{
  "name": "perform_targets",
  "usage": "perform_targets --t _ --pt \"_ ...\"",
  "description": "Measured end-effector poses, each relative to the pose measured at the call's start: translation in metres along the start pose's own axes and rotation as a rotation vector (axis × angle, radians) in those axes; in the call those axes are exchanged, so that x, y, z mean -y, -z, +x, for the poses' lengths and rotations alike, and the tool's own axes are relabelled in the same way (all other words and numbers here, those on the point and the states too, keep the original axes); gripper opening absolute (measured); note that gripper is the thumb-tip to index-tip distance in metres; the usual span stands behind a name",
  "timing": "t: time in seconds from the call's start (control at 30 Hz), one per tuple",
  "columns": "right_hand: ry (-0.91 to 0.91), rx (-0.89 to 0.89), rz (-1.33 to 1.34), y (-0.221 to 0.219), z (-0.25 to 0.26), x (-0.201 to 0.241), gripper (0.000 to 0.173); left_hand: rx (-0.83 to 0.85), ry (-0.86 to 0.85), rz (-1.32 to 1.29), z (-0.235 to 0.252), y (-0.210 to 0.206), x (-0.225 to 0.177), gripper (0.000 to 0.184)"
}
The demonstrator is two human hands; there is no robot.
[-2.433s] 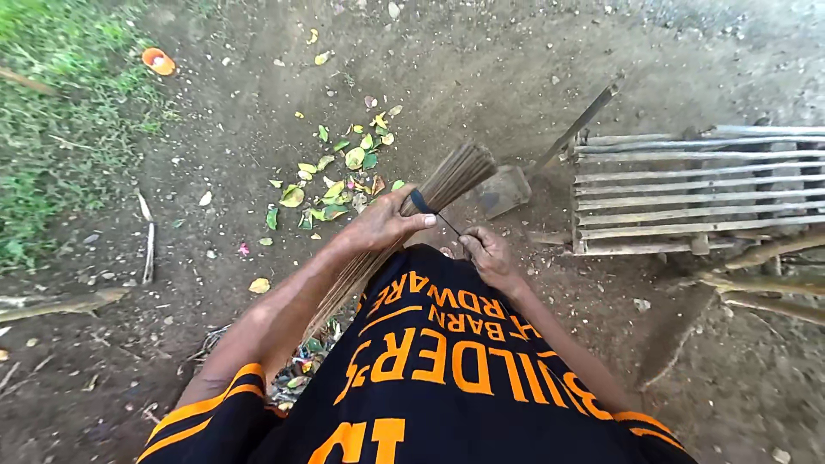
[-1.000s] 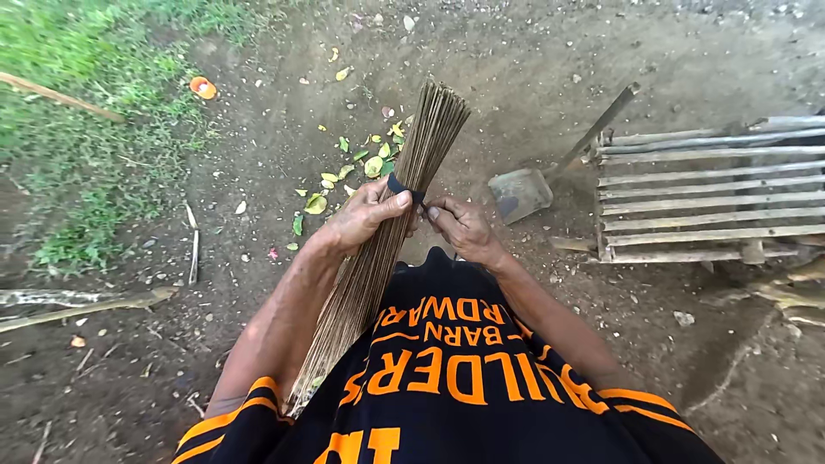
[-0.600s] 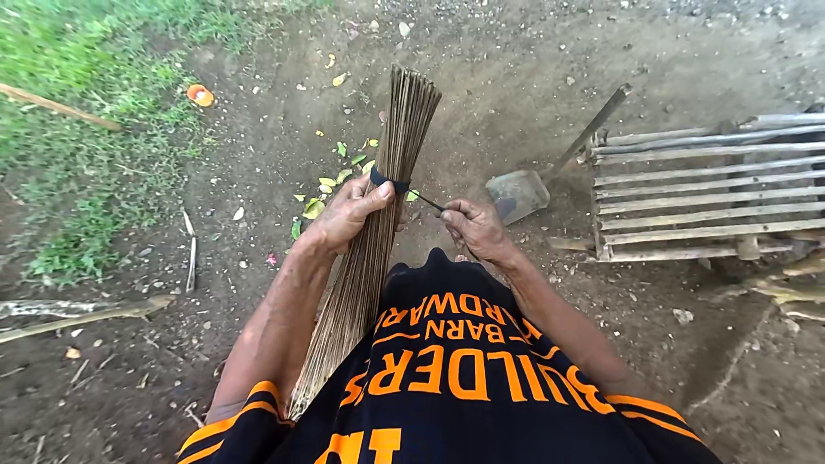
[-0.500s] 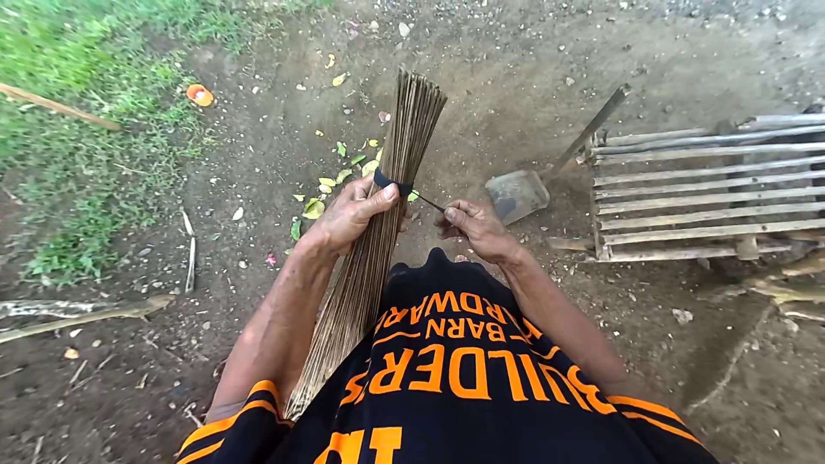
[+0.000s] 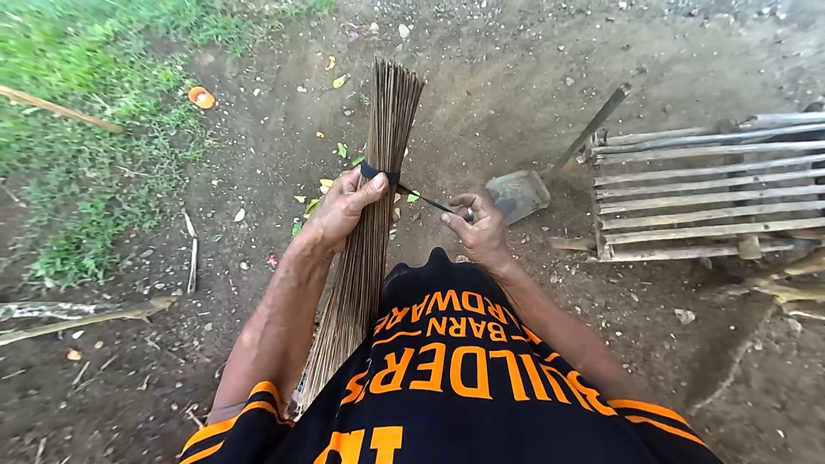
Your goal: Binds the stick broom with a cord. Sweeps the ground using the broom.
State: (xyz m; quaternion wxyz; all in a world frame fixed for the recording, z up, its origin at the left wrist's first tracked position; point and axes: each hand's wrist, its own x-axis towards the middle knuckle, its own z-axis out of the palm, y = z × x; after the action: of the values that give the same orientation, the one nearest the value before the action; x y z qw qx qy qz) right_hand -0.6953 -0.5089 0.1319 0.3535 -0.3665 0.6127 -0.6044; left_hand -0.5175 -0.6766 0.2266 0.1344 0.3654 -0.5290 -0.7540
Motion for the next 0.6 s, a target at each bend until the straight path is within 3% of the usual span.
perform_targets --t 0.13,0.27,0.37,0.6 --pt "0.12 -0.035 -0.041 0.003 0.002 -0.007 0.01 -0.006 0.0 -0.016 0.002 0.001 0.002 0.026" --pt "-0.007 0.056 -0.09 0.012 0.004 -0.008 0.014 -0.013 0.011 -0.008 0.005 -0.001 0.002 0.024" --pt "-0.174 0.153 0.011 0.015 0.007 -0.008 0.027 -0.011 0.011 0.002 0.007 -0.003 0.003 0.024" --pt "-0.082 0.335 0.06 0.024 0.003 -0.01 0.026 -0.046 0.026 -0.001 0.012 -0.003 0.003 0.023"
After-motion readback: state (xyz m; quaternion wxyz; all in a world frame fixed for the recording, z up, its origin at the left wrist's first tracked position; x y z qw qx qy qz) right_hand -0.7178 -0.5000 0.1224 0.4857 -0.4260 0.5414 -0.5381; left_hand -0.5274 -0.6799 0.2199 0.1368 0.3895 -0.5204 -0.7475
